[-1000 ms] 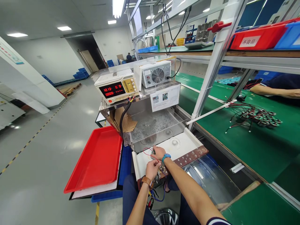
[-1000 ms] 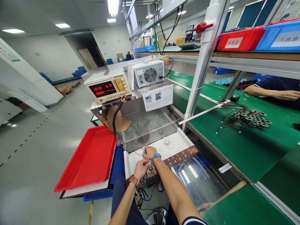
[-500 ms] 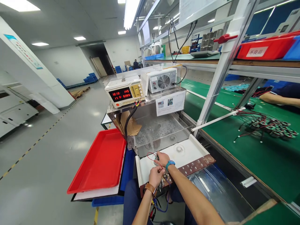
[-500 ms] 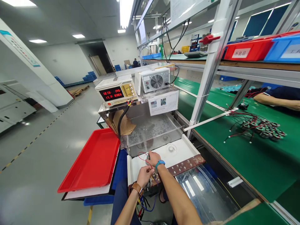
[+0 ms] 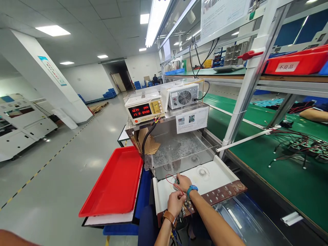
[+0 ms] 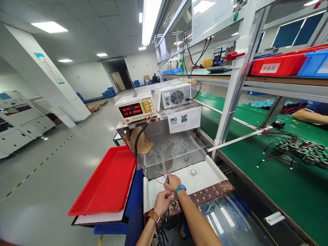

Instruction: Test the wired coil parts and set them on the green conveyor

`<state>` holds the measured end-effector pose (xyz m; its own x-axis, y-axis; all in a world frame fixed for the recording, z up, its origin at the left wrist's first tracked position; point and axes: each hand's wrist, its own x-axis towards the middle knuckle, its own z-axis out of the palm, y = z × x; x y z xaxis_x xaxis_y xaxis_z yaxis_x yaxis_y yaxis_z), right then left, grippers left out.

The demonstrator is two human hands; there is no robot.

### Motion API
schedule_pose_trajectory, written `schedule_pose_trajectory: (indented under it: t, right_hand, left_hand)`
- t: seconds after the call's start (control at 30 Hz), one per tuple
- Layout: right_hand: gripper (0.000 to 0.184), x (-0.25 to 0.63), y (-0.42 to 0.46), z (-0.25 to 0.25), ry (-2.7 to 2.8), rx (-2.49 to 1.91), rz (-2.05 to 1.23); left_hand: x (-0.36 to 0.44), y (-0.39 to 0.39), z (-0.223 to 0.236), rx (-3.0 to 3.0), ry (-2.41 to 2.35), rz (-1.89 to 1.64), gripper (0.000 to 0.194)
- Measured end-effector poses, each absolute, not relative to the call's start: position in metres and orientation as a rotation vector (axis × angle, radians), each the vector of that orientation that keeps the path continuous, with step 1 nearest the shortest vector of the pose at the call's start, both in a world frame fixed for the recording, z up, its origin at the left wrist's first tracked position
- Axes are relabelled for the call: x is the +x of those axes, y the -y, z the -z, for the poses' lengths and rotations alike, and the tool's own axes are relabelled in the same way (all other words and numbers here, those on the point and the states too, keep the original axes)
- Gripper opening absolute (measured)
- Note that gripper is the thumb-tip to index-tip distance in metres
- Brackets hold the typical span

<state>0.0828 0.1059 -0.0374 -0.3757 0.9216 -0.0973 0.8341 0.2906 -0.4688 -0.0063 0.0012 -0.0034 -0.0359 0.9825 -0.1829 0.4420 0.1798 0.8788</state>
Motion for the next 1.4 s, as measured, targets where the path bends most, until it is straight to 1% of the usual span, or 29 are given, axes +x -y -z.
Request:
schedule_pose_trajectory:
  t: [0.27, 0.33, 0.43, 0.5, 0.6, 0.73, 0.83, 0.9, 1.0, 1.07, 1.13, 1.2, 1.27, 1.33, 1.4]
  right_hand:
    - [0.034, 0.084, -0.103, 0.03, 2.37, -1.6, -0.64]
    - [0.034, 0.083, -0.104, 0.028, 2.39, -1.601, -0.634]
    - [0.026, 0.08, -0.102, 0.023, 2.356, -1.6, -0.612]
    - [0.022, 0.08, -0.1, 0.015, 2.226, -1.595, -0.583]
    - [0.023, 0.094, -0.098, -0.001, 1.88, -1.642, -0.545]
    - [0.024, 0.154, -0.09, -0.028, 1.461, -1.744, -0.492]
    - [0.024, 0.222, -0.071, -0.042, 1.242, -1.83, -0.4]
    - [0.027, 0.27, -0.056, -0.049, 1.111, -1.897, -0.331]
    - [0.035, 0.341, -0.034, -0.054, 0.909, -1.991, -0.204]
    - [0.041, 0.387, -0.023, -0.054, 0.781, -2.064, -0.125]
    - [0.043, 0.43, -0.015, -0.051, 0.676, -2.156, -0.055]
    - [0.043, 0.47, -0.013, -0.045, 0.579, -2.253, -0.007]
    - [0.044, 0.503, -0.017, -0.04, 0.496, -2.326, 0.001]
    - [0.047, 0.531, -0.029, -0.037, 0.489, -2.319, -0.035]
    - [0.057, 0.551, -0.045, -0.037, 0.559, -2.225, -0.081]
  left_hand:
    - [-0.005, -0.001, 0.002, 1.351, -1.61, -0.897, 0.023]
    - [-0.005, -0.003, 0.002, 1.324, -1.614, -0.955, 0.029]
    - [-0.004, -0.006, 0.0, 1.303, -1.6, -1.02, 0.043]
    - [-0.004, -0.006, 0.0, 1.275, -1.584, -1.065, 0.05]
    - [-0.009, -0.007, 0.007, 1.194, -1.571, -1.14, 0.06]
    - [-0.014, -0.02, 0.013, 1.148, -1.636, -1.087, 0.073]
    - [0.007, -0.03, -0.016, 1.223, -1.62, -1.034, 0.076]
    - [0.034, -0.032, -0.056, 1.314, -1.394, -1.072, 0.074]
    - [0.073, -0.032, -0.117, 1.409, -0.922, -1.24, 0.068]
    - [0.085, -0.034, -0.135, 1.451, -0.847, -1.259, 0.065]
    - [0.083, -0.038, -0.123, 1.471, -0.979, -1.174, 0.062]
    - [0.07, -0.041, -0.085, 1.481, -1.194, -1.01, 0.058]
    - [0.054, -0.04, -0.038, 1.553, -1.302, -0.883, 0.053]
    - [0.041, -0.036, 0.003, 1.626, -1.391, -0.844, 0.048]
    - [0.036, -0.03, 0.028, 1.737, -1.458, -0.869, 0.043]
